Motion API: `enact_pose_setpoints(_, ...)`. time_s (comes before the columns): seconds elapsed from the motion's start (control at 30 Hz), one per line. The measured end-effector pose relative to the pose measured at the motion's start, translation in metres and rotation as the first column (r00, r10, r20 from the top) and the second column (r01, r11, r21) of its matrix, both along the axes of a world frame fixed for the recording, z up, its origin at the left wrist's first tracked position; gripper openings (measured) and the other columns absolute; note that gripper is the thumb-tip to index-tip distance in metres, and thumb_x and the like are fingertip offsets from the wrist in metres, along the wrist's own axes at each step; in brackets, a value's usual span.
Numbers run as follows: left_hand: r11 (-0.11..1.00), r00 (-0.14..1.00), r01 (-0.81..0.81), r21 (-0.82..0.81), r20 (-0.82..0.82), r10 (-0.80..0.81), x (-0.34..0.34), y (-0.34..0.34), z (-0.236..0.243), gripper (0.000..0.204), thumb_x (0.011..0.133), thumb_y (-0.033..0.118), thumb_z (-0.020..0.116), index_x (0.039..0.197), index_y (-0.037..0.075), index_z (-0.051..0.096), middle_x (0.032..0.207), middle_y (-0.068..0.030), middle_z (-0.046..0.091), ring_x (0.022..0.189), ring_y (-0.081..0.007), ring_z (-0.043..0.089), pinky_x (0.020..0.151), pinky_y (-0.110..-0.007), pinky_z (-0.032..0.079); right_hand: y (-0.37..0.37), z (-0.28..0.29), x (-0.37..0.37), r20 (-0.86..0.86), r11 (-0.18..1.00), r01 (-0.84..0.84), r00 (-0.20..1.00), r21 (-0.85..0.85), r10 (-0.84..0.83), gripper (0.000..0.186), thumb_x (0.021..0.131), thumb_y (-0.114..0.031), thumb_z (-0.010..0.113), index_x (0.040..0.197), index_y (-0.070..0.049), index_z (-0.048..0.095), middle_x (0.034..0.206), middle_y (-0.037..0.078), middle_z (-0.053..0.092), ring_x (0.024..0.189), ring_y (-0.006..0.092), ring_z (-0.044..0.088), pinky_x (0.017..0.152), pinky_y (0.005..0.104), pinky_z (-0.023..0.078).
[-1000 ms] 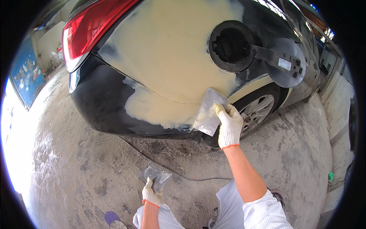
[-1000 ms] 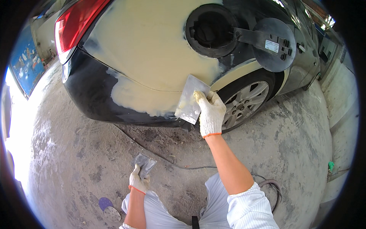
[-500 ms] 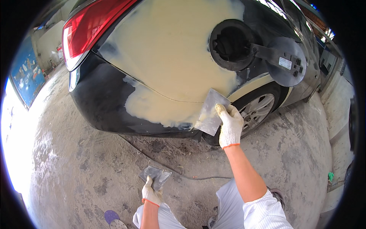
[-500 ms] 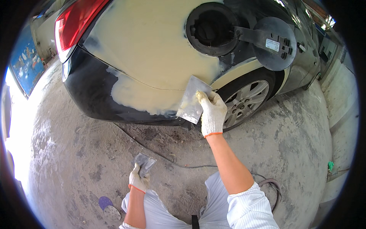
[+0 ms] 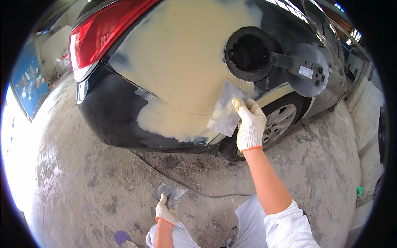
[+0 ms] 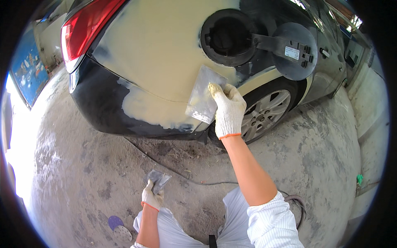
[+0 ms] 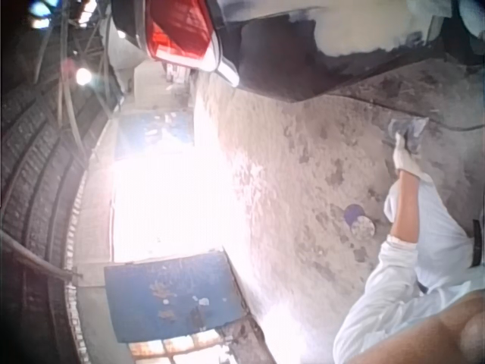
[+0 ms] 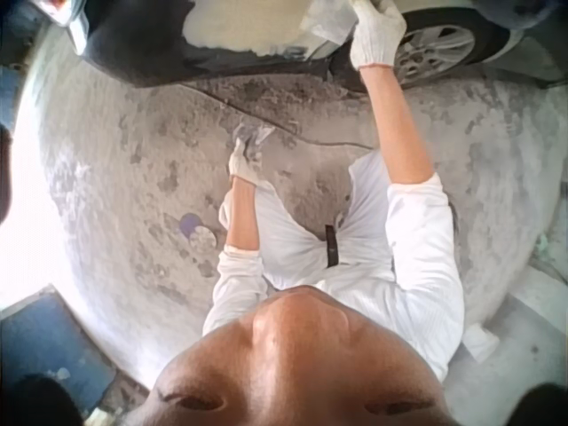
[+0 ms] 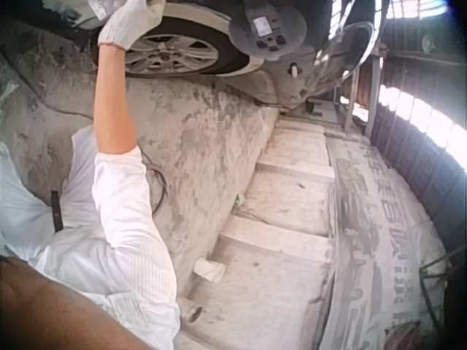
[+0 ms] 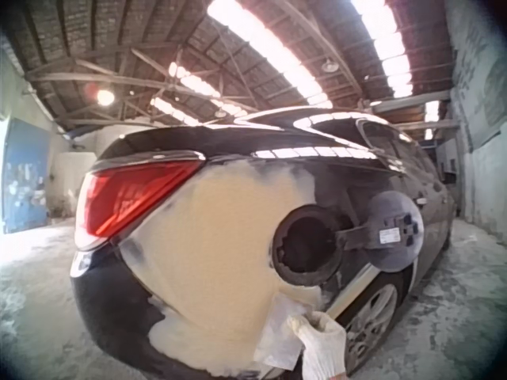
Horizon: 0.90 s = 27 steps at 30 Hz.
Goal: The person applies beige body filler to the rear bumper of a black car using a metal spreader and a smaller scraper. They scoop filler from a can, spread it evenly over the damaged area, and smooth the surface.
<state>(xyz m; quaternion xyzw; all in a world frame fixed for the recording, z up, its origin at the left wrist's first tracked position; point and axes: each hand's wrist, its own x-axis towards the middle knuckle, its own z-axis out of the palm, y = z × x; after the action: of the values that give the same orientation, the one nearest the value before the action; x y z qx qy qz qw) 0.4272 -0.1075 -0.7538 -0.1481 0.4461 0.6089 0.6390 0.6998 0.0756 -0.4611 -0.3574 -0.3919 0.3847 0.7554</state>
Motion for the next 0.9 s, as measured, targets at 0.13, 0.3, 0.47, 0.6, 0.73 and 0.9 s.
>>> enact_pose_setpoints(0.13, 1.000, 1.000, -0.015, 0.001, -0.003, 0.015, -0.005, 0.000, -0.014, 0.016, 0.112, 0.032, 0.068, 0.112, 0.017, 0.073, 0.107, 0.0009, 0.081, 0.083, -0.0186, 0.078, 0.051, -0.032, 0.048, 0.005, 0.016, -0.004, 0.029, 1.000, -0.022, 0.999, -0.015, 0.022, 0.024, 0.099, -0.011, 0.084, 0.118, 0.001, 0.075, 0.104, 0.002, 0.076, 0.087, 0.0082, 0.066, 0.079, 0.0254, 0.052)
enact_pose_setpoints(0.3, 1.000, 1.000, -0.020, 0.023, 0.011, 0.020, -0.008, 0.000, -0.025, 0.017, 0.112, 0.033, 0.068, 0.112, 0.017, 0.073, 0.107, 0.0014, 0.081, 0.081, -0.0185, 0.078, 0.051, -0.033, 0.048, 0.008, 0.012, 0.001, 0.004, 0.999, 0.012, 1.000, -0.033, -0.012, 0.024, 0.098, -0.012, 0.085, 0.114, 0.003, 0.075, 0.100, 0.002, 0.075, 0.087, 0.0081, 0.064, 0.080, 0.0259, 0.051)
enact_pose_setpoints(0.47, 0.998, 1.000, -0.024, 0.057, 0.019, 0.023, -0.011, -0.005, -0.026, 0.020, 0.114, 0.027, 0.067, 0.122, 0.010, 0.072, 0.121, -0.0058, 0.080, 0.103, -0.0257, 0.080, 0.075, -0.037, 0.064, 0.006, -0.002, 0.013, -0.046, 1.000, -0.007, 0.999, -0.029, 0.005, 0.027, 0.099, -0.013, 0.085, 0.115, 0.005, 0.075, 0.102, 0.004, 0.075, 0.089, 0.0101, 0.065, 0.082, 0.0274, 0.052)
enact_pose_setpoints(0.6, 0.998, 1.000, -0.004, 0.057, 0.028, 0.003, -0.009, -0.004, -0.020, 0.019, 0.114, 0.025, 0.066, 0.122, 0.009, 0.071, 0.118, -0.0075, 0.079, 0.102, -0.0269, 0.080, 0.077, -0.039, 0.066, 0.002, -0.010, 0.020, -0.022, 0.999, 0.034, 0.999, 0.004, -0.034, 0.026, 0.100, -0.009, 0.081, 0.118, 0.008, 0.075, 0.107, 0.005, 0.075, 0.092, 0.0112, 0.065, 0.087, 0.0279, 0.052)
enact_pose_setpoints(0.73, 0.995, 0.994, -0.100, 0.003, 0.051, 0.099, -0.001, 0.000, -0.011, 0.014, 0.113, 0.027, 0.068, 0.114, 0.013, 0.072, 0.111, -0.0023, 0.079, 0.091, -0.0211, 0.077, 0.066, -0.036, 0.056, -0.008, -0.012, 0.018, 0.005, 0.999, 0.041, 0.999, -0.024, -0.041, 0.017, 0.100, -0.007, 0.080, 0.111, 0.005, 0.074, 0.103, 0.003, 0.074, 0.091, 0.0098, 0.065, 0.084, 0.0263, 0.051)
enact_pose_setpoints(0.9, 0.983, 0.976, -0.180, 0.034, 0.127, 0.175, 0.003, 0.002, -0.007, 0.012, 0.113, 0.024, 0.068, 0.114, 0.012, 0.071, 0.109, -0.0027, 0.079, 0.088, -0.0195, 0.078, 0.061, -0.033, 0.058, -0.017, -0.010, -0.004, 0.082, 1.000, -0.002, 0.997, -0.018, 0.004, 0.012, 0.100, -0.006, 0.081, 0.105, 0.002, 0.075, 0.098, 0.002, 0.074, 0.086, 0.0082, 0.064, 0.081, 0.0253, 0.050)
